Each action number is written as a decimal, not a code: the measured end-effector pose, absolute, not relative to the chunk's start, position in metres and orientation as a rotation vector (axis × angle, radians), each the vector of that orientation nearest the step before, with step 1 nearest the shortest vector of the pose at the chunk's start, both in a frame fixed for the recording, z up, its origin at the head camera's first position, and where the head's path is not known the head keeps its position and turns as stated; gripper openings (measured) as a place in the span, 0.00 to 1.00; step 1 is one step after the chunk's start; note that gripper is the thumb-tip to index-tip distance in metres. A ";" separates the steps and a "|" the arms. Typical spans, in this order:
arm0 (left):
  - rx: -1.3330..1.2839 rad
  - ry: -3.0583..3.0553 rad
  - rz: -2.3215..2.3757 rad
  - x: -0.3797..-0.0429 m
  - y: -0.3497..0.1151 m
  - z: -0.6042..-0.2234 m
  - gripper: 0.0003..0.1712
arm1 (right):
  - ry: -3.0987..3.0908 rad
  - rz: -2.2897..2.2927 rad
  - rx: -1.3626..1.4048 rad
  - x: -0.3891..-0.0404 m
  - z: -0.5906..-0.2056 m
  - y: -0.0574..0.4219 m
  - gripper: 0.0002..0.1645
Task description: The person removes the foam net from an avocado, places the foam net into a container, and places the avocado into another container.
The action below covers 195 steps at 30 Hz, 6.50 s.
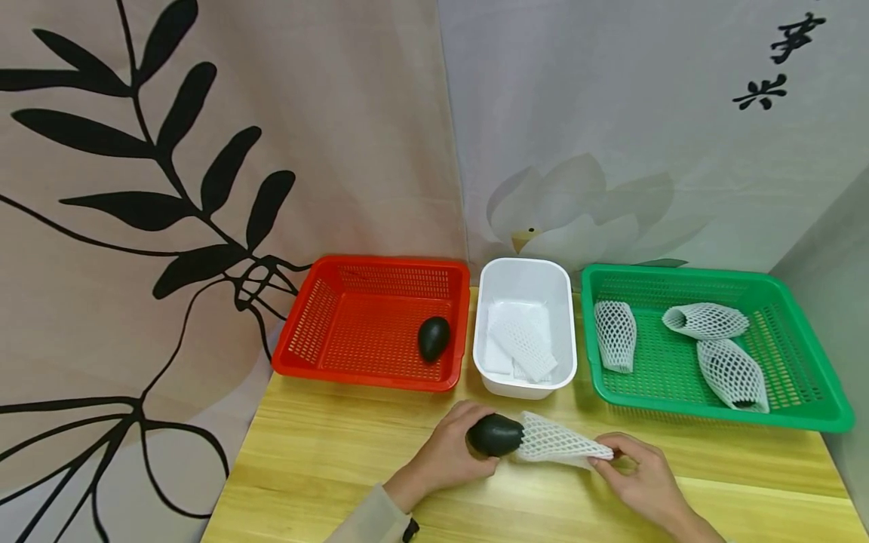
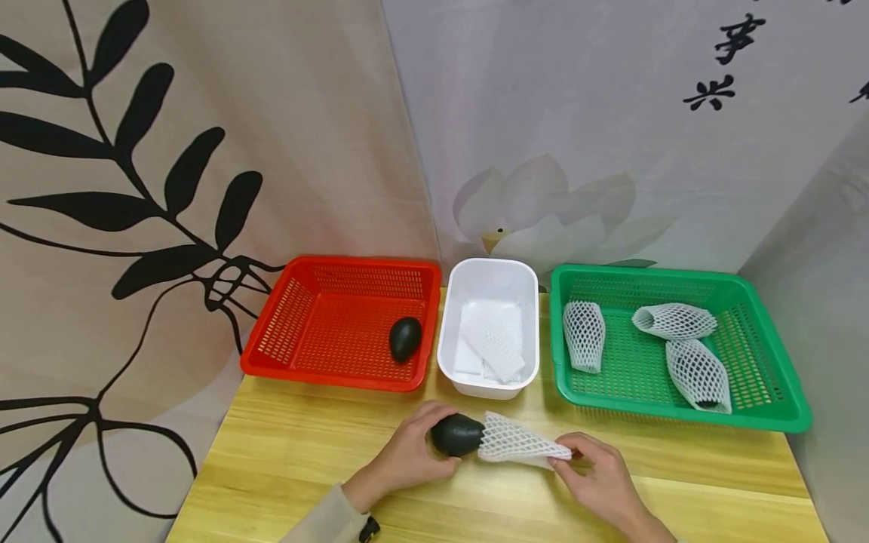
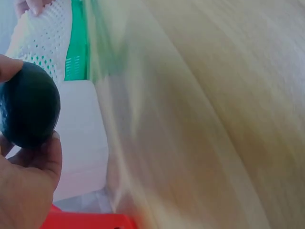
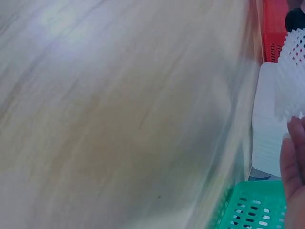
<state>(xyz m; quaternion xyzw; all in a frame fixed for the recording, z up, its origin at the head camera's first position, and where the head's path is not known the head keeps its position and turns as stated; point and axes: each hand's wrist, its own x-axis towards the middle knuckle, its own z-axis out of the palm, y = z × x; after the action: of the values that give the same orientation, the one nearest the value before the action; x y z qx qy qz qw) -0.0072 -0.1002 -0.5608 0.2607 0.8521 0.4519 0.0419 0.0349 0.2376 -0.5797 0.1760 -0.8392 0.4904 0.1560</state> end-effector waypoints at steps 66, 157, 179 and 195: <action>0.427 3.044 1.708 -0.052 -0.183 -0.515 0.39 | -1.170 1.757 0.648 -0.019 -0.474 0.198 0.13; -0.190 3.065 0.914 -0.101 -0.218 -0.517 0.30 | -2.251 0.807 0.340 -0.086 -0.521 0.130 0.20; -0.298 2.823 0.612 -0.116 -0.218 -0.509 0.49 | -2.344 0.901 0.207 -0.106 -0.508 0.198 0.23; -0.314 2.800 0.655 -0.113 -0.218 -0.505 0.30 | -2.739 0.921 -0.137 -0.133 -0.502 0.245 0.35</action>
<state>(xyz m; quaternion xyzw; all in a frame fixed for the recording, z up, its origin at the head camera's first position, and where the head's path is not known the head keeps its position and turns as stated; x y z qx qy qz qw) -0.1134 -0.2176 -0.5048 -0.1076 0.9605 0.2247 0.1243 -0.1335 0.2446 -0.5022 -0.0471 -0.9395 0.3158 0.1239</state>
